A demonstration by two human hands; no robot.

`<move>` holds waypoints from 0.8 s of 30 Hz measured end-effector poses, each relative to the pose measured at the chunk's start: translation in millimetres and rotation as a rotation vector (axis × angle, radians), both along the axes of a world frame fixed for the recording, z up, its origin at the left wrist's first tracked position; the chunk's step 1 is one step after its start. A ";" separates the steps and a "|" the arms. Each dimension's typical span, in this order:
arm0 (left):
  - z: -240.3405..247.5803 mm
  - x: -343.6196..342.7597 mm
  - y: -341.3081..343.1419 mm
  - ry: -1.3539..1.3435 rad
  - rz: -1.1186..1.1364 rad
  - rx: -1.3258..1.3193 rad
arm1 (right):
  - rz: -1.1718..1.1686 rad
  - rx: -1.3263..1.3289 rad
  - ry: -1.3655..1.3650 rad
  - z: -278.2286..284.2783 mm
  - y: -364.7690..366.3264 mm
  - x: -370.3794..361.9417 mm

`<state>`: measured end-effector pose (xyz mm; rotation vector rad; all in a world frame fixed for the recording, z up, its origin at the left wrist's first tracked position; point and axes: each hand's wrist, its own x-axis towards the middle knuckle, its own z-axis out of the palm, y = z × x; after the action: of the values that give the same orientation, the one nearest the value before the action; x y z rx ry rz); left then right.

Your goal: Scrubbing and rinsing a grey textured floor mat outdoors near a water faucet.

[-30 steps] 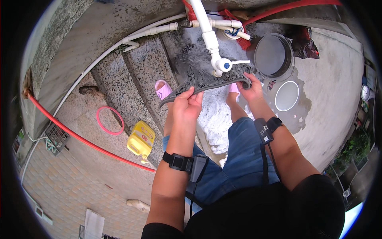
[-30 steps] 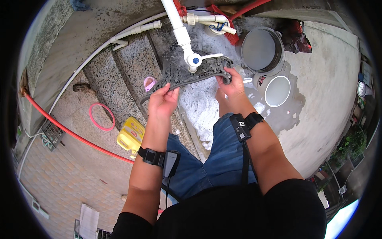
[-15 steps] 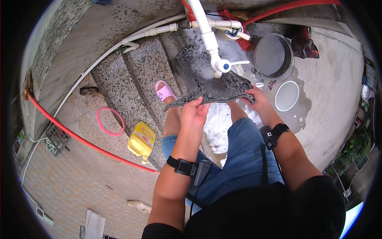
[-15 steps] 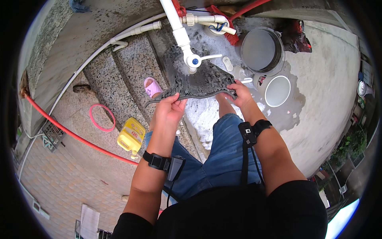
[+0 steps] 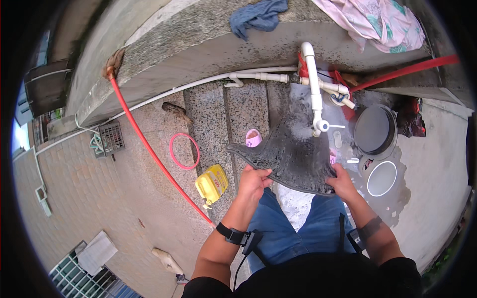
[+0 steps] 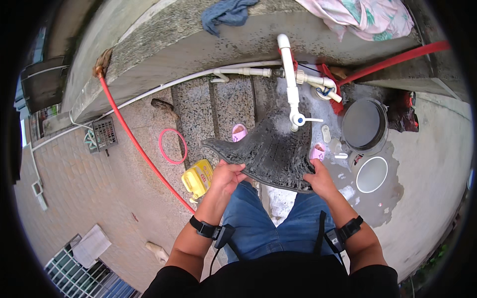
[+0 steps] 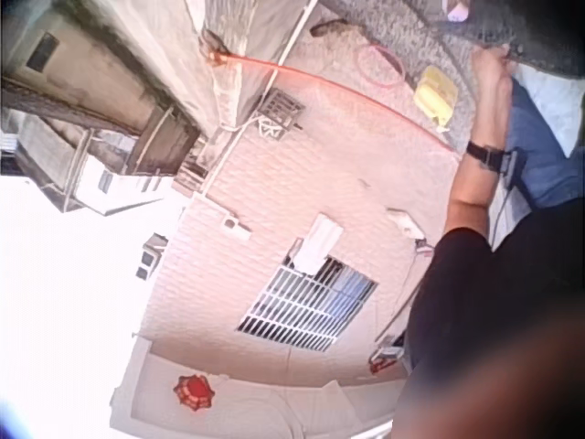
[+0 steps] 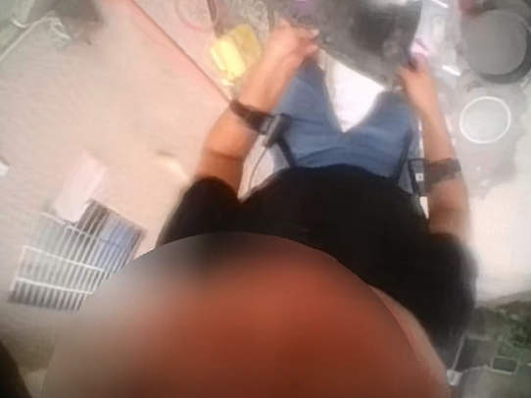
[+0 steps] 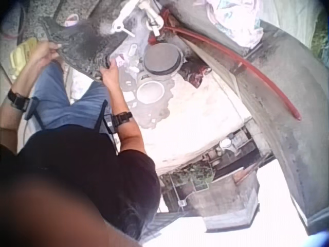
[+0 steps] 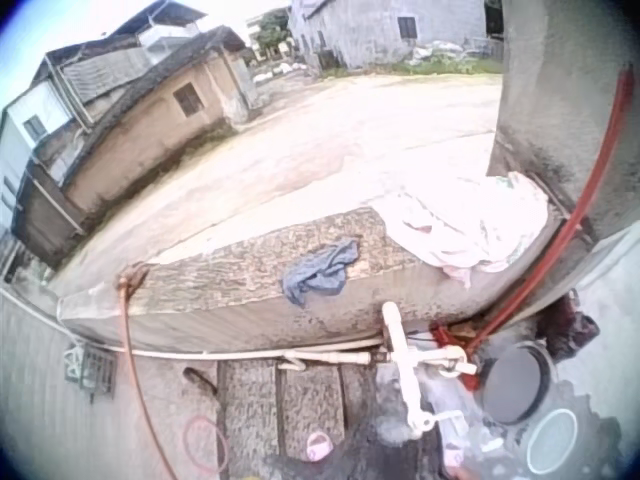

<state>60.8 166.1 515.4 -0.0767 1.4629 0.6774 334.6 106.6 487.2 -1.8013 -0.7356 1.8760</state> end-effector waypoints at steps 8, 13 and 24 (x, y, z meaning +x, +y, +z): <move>33.2 -14.3 -24.3 -0.047 0.153 0.066 | -0.114 0.012 0.164 32.9 4.7 -4.0; 47.2 -11.6 -39.4 -0.007 0.224 0.176 | -0.073 -0.037 0.170 64.3 11.1 -8.8; 81.6 -111.7 -36.0 -0.019 0.319 0.130 | 0.316 0.142 0.002 116.2 54.7 -87.3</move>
<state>-50.9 130.1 597.1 -0.2186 1.3980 1.0269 247.4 161.3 603.4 -1.6709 -1.1792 1.9591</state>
